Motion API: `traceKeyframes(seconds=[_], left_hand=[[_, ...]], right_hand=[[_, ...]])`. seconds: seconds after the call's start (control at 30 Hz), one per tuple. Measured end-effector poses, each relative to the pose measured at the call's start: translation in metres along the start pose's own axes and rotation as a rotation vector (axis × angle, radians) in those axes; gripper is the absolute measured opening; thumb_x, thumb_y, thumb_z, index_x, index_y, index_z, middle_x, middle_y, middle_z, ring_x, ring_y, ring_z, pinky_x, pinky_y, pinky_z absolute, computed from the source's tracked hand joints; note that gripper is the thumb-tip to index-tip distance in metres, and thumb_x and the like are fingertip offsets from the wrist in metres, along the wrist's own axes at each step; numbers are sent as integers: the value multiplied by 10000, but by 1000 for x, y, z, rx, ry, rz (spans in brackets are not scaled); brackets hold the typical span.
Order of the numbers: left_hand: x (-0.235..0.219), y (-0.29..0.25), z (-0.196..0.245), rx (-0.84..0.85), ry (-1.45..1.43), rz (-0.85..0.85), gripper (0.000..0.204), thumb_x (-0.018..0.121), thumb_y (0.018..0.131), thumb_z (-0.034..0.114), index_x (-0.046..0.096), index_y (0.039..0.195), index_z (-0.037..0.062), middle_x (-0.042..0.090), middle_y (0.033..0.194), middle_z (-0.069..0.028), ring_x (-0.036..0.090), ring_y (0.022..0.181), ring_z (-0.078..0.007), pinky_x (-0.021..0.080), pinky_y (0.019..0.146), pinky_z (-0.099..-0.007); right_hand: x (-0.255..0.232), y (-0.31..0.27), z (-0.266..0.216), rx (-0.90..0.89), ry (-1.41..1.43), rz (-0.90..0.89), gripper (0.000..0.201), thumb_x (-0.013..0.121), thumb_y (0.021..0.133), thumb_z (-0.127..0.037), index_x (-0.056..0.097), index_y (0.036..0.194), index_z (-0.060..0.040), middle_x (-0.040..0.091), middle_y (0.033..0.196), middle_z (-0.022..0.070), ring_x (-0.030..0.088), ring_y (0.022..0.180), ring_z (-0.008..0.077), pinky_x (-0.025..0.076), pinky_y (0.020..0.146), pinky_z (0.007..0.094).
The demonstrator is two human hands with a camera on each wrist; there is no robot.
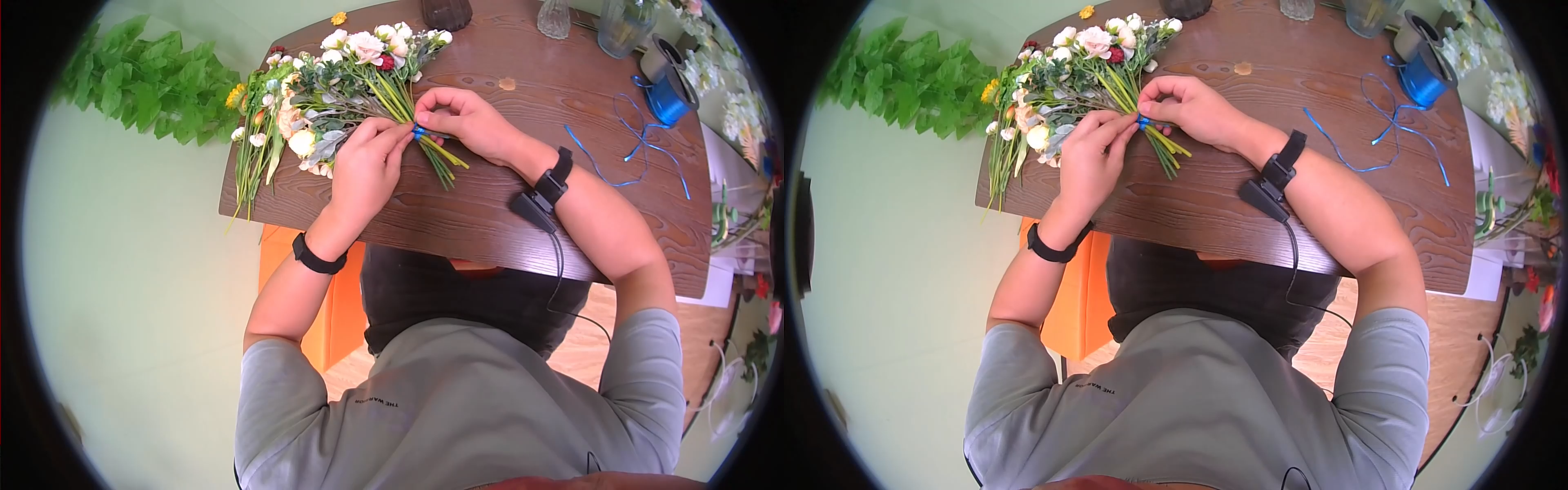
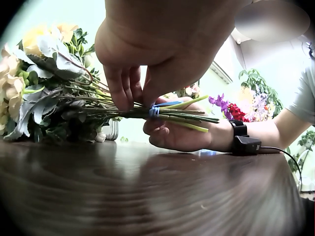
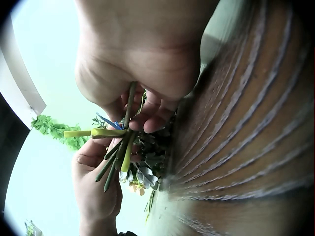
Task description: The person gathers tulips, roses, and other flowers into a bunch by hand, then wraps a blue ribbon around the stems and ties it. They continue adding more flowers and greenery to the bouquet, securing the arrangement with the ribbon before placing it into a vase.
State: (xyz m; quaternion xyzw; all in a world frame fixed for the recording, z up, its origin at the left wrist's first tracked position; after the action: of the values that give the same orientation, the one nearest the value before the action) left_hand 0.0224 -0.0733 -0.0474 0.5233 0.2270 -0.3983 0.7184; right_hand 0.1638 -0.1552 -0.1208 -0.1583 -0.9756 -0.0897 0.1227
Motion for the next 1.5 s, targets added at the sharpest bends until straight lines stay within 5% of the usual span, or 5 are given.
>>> traceKeyframes(seconds=[0.2, 0.7, 1.5], left_hand=[[1, 3, 4, 74, -17, 7, 97, 757, 910, 36, 741, 989, -17, 696, 940, -135, 689, 793, -290, 556, 703, -352], [11, 0, -2, -103, 19, -97, 53, 607, 995, 26, 597, 1014, -23, 605, 991, -198, 627, 905, -415, 513, 786, -456], [10, -2, -7, -100, 40, -70, 57, 625, 967, 13, 606, 992, -35, 610, 963, -204, 629, 864, -403, 515, 767, -455]], right_hand=[[1, 0, 0, -6, -6, -18, 90, 661, 1030, -139, 674, 1055, -53, 670, 950, -25, 605, 820, 45, 509, 727, 222], [-1, 0, 4, 31, -18, 1, 111, 663, 1033, -148, 668, 1077, -45, 684, 969, -15, 615, 813, 54, 518, 746, 221], [-1, 1, 4, 13, -40, -26, 170, 736, 997, -195, 719, 1063, -39, 707, 974, -3, 641, 842, 55, 547, 739, 233]])
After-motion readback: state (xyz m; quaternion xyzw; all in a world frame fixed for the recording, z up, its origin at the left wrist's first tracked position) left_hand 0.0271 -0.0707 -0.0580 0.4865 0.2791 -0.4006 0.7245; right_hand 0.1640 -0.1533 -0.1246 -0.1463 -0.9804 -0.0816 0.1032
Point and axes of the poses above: each hand's wrist, its own y-axis towards the middle knuckle, its own x-axis out of the palm, z = x × y, the point moved 6 cm from there along y, towards the middle knuckle
